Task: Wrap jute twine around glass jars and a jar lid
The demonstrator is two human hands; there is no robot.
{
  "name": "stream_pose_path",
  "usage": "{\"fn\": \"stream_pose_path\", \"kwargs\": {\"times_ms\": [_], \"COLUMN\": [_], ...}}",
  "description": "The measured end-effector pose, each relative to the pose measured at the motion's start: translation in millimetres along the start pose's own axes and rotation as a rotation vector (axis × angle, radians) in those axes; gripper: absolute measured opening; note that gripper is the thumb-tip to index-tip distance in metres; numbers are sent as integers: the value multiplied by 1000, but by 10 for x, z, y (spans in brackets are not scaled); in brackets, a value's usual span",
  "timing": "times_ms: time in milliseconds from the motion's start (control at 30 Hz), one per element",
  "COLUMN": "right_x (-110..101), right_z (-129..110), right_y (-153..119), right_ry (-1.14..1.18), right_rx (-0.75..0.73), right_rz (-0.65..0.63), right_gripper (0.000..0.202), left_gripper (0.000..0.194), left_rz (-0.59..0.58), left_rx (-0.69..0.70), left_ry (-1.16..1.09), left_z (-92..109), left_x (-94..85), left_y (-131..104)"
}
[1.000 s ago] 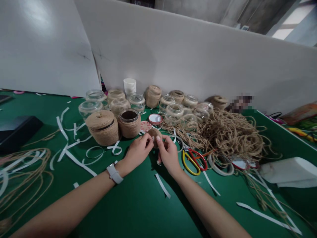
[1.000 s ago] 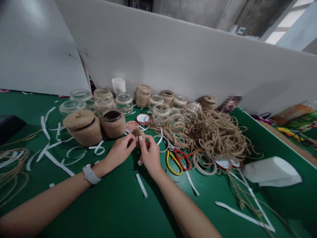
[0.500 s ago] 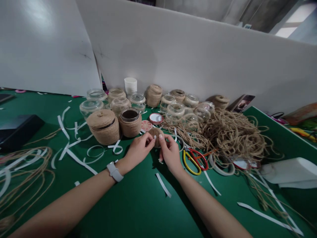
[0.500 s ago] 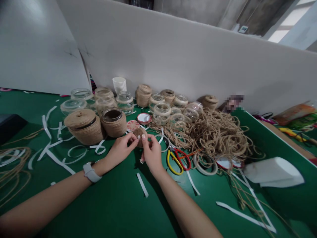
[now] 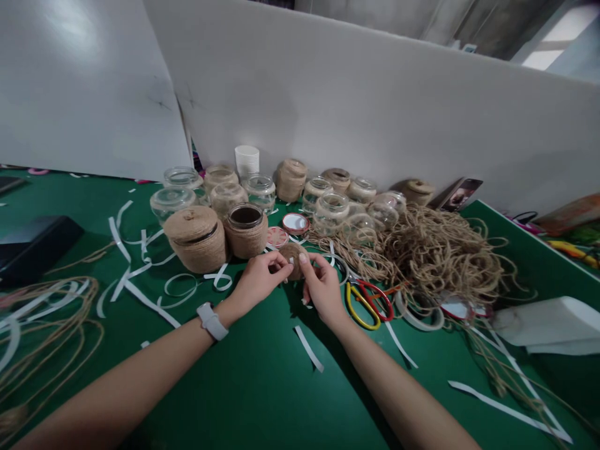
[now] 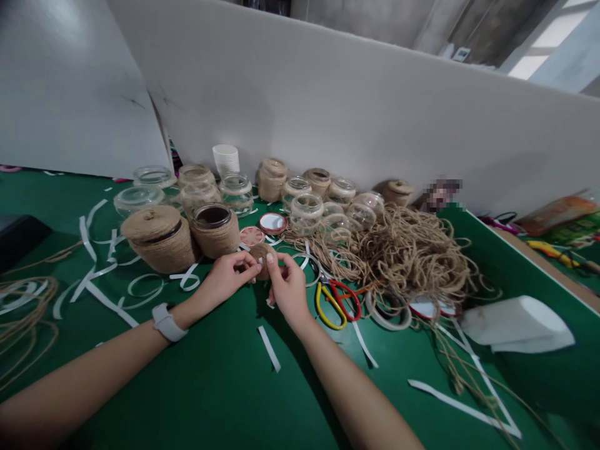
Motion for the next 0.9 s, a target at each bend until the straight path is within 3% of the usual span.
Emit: {"fn": "stream_pose_path", "kwargs": {"times_ms": [233, 500, 900], "right_x": [-6, 105, 102], "right_z": [-27, -6, -13], "right_y": [21, 23, 26], "right_ry": [31, 76, 123], "right_rx": [-5, 5, -9], "right_rz": [-13, -127, -139], "right_gripper": [44, 46, 39], "left_gripper": [21, 26, 22], "left_rz": [-8, 32, 36], "left_rx": [-3, 32, 42], "left_ry": [-23, -45, -54], "left_z": [14, 15, 4], "left_x": [5, -31, -21], "left_y": [-28, -31, -21]}}
Point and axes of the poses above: each hand's wrist, its own y-axis towards the middle knuckle, its own x-axis out of the palm, z = x × y, the point moved 10 cm from there along y, towards the middle knuckle, and after that the axes turned 5 degrees about -z, right-handed, at the moved point
